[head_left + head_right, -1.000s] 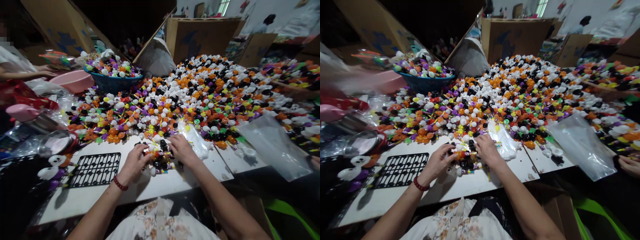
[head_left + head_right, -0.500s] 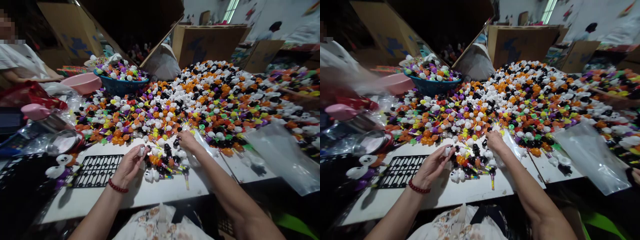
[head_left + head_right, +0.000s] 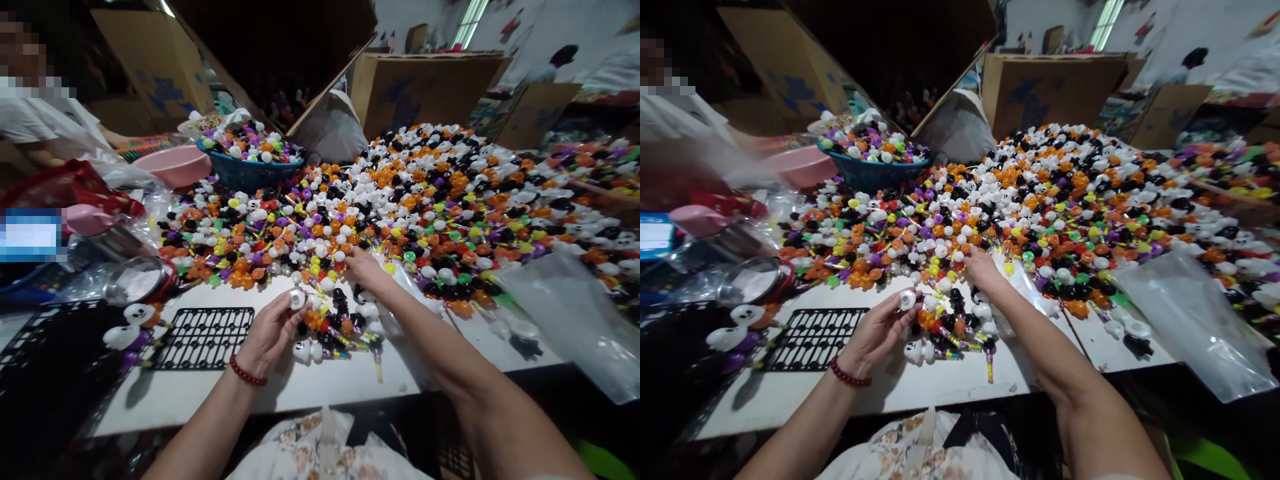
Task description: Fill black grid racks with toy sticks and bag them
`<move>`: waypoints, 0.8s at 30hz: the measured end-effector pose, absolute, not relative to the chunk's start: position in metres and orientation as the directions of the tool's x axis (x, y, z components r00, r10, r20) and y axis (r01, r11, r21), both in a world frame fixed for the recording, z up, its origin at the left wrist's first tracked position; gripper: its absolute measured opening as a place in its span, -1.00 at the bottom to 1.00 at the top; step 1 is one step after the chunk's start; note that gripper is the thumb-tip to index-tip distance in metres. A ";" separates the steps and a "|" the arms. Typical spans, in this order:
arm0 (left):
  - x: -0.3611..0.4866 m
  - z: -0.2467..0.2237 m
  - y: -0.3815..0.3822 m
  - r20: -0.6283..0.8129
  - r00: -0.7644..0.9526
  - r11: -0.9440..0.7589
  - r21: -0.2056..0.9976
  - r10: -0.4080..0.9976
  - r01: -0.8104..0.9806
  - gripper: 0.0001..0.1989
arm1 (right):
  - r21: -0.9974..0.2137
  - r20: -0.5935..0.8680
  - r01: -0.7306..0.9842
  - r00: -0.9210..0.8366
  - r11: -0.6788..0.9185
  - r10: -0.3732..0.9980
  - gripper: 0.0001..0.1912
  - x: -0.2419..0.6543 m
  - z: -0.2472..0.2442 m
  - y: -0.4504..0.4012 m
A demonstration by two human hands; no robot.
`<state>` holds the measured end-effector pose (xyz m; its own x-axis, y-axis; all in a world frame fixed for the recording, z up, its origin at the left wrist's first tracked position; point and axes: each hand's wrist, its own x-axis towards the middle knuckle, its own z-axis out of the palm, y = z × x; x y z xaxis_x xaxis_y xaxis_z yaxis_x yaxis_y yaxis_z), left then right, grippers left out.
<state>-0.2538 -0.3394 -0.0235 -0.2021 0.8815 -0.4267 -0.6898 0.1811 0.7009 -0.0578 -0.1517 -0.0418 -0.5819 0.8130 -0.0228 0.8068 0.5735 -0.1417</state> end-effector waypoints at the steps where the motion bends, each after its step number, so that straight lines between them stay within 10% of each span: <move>1: -0.255 -0.025 -0.340 -0.406 -0.190 0.182 0.717 0.894 -0.673 -0.77 | -0.202 0.025 0.795 -0.579 0.571 0.815 -0.76 -0.055 -0.039 -0.156; 5: -0.253 -0.033 -0.343 -0.336 -0.134 0.190 0.771 0.932 -0.608 -0.56 | -0.672 0.176 0.583 -0.472 0.456 0.864 -0.80 -0.048 -0.028 -0.193; 8: -0.246 -0.035 -0.342 -0.307 -0.145 0.172 0.798 0.940 -0.577 -0.55 | -0.990 0.048 0.103 -0.414 0.100 0.909 -0.67 -0.051 -0.022 -0.231; 13: -0.234 -0.034 -0.344 -0.250 -0.120 0.164 0.862 0.961 -0.480 -0.60 | -0.937 -0.121 -0.241 -0.457 -0.253 0.881 -0.62 -0.061 -0.024 -0.271; 24: -0.224 -0.032 -0.349 -0.215 -0.182 0.167 0.955 0.959 -0.247 -0.53 | -0.990 -0.085 -0.059 -0.474 -0.128 0.876 -0.61 -0.064 -0.015 -0.293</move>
